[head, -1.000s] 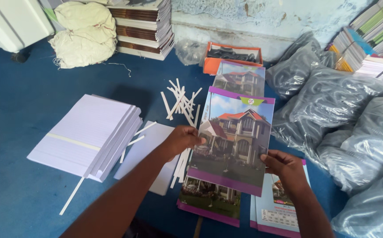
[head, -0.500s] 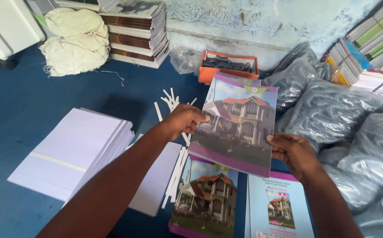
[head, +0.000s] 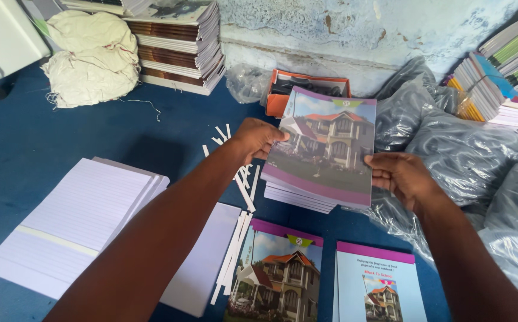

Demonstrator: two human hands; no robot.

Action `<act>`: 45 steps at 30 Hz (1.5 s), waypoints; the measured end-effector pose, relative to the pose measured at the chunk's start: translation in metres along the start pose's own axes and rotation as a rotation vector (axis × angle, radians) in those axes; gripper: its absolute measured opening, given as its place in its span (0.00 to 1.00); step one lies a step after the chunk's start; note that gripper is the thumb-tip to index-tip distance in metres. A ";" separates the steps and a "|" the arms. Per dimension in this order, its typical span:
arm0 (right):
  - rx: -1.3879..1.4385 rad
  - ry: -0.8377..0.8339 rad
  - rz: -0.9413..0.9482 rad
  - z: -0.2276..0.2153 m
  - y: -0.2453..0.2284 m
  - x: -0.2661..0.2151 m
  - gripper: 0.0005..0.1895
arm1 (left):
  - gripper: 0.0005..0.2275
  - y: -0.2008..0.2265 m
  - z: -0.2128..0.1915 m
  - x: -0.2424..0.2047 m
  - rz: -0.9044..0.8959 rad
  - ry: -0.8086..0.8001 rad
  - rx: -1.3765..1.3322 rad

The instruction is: The person sits on the floor and assembles notebooks by inserting loose lined paper into printed covers. They handle stacks of paper and covers, align the paper within the cover, and place the completed notebooks into a growing stack.

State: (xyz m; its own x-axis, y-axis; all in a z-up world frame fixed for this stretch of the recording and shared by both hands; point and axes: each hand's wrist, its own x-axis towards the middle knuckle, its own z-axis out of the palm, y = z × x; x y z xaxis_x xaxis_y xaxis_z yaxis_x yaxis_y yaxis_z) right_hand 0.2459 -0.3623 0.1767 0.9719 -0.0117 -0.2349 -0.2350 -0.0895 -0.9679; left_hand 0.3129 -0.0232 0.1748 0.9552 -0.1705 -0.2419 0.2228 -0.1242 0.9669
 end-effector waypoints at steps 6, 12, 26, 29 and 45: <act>-0.013 0.008 0.003 -0.006 0.000 0.039 0.14 | 0.18 0.002 0.001 0.033 0.002 0.032 0.019; 0.000 0.010 0.016 -0.004 0.009 0.065 0.14 | 0.17 -0.003 0.004 0.055 0.003 0.047 0.012; -0.081 0.067 0.045 -0.001 0.031 0.111 0.14 | 0.14 -0.027 0.003 0.094 0.015 0.030 -0.050; -0.094 0.066 0.056 0.000 0.042 0.116 0.14 | 0.13 -0.035 0.004 0.100 0.016 0.035 -0.038; -0.064 0.032 0.139 0.002 0.037 0.112 0.14 | 0.15 -0.043 0.006 0.112 -0.012 0.029 0.032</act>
State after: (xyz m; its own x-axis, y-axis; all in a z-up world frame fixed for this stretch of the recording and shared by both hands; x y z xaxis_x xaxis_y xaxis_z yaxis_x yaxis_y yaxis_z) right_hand 0.3463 -0.3650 0.1145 0.9301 -0.0599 -0.3623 -0.3673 -0.1482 -0.9182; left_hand 0.4092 -0.0427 0.1060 0.9578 -0.1401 -0.2510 0.2287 -0.1576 0.9607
